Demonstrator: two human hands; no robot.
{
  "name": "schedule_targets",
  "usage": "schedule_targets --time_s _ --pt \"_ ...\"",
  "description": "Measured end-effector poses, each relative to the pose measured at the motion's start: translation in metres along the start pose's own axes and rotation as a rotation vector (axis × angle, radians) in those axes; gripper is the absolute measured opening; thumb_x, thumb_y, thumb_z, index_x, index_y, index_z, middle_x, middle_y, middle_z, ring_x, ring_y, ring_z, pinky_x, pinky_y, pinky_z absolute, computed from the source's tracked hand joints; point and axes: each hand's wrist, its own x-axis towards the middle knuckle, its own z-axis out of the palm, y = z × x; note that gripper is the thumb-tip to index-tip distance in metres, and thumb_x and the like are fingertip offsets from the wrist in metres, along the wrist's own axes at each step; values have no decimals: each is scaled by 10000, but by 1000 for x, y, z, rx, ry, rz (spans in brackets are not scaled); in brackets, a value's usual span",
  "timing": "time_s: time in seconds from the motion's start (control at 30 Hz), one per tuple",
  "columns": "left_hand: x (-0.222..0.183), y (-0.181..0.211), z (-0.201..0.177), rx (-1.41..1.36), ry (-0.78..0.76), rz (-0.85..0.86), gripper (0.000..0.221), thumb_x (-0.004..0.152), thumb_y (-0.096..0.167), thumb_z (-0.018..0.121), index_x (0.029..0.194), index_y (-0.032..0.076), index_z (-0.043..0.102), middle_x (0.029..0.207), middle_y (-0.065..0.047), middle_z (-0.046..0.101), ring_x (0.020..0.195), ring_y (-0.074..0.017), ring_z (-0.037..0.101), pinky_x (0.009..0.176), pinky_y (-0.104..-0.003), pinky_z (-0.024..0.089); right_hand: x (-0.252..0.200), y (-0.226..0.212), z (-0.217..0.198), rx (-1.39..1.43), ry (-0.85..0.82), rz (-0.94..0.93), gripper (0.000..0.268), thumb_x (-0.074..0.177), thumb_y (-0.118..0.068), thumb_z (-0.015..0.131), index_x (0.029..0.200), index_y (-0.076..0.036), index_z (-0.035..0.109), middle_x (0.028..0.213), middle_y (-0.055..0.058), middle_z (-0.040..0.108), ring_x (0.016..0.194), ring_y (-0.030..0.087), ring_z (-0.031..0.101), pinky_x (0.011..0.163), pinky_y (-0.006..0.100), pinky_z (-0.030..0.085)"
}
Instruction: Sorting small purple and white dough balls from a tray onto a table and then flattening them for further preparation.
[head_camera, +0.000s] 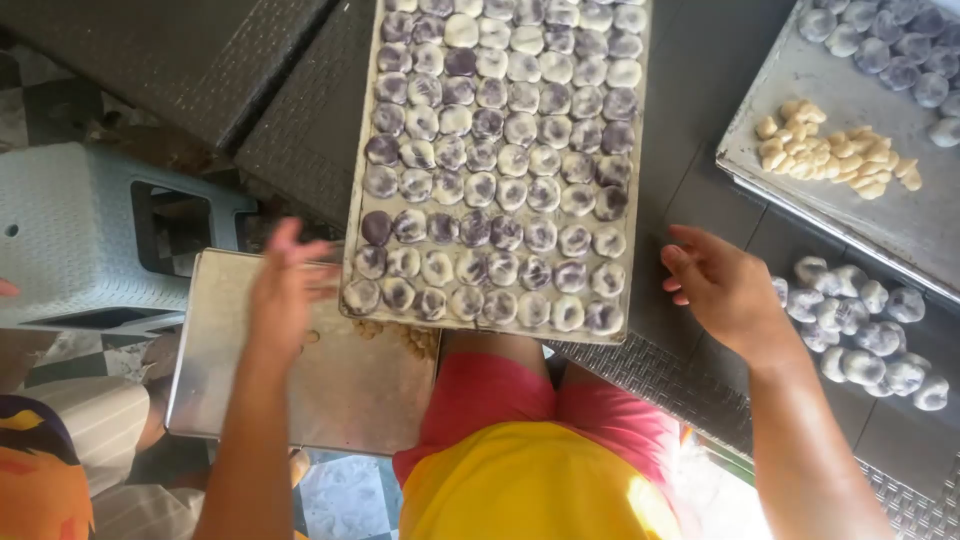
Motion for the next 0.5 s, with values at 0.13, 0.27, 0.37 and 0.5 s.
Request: schedule_targets --time_s 0.13,0.27,0.37,0.5 --pt "-38 55 46 367 -56 7 820 995 646 165 1607 153 399 1561 -148 549 1378 -422 539 1082 -601 420 3 13 9 6 21 41 385 1072 -327 577 1324 -85 738 845 139 774 644 232 728 703 342 584" --pt "-65 51 61 297 -169 -72 804 978 618 246 1587 103 345 1277 -200 713 1113 -366 718 858 -487 599 1 11 -2 -253 -36 10 394 1095 -407 513 1203 -175 812 936 69 791 746 214 795 777 345 532" --pt "-66 21 59 402 -38 169 491 1064 425 385 1390 92 537 1188 -172 718 1066 -404 688 817 -545 516 4 12 2 -482 19 -65 387 1101 -429 531 1215 -187 810 937 71 768 798 269 764 721 408 552" --pt "-32 -10 64 672 415 774 160 981 285 735 1102 203 799 973 -8 648 866 -278 667 759 -418 514 8 -23 53 -747 524 -948 127 998 -266 784 1106 -208 819 859 -1 668 809 245 670 701 335 534"
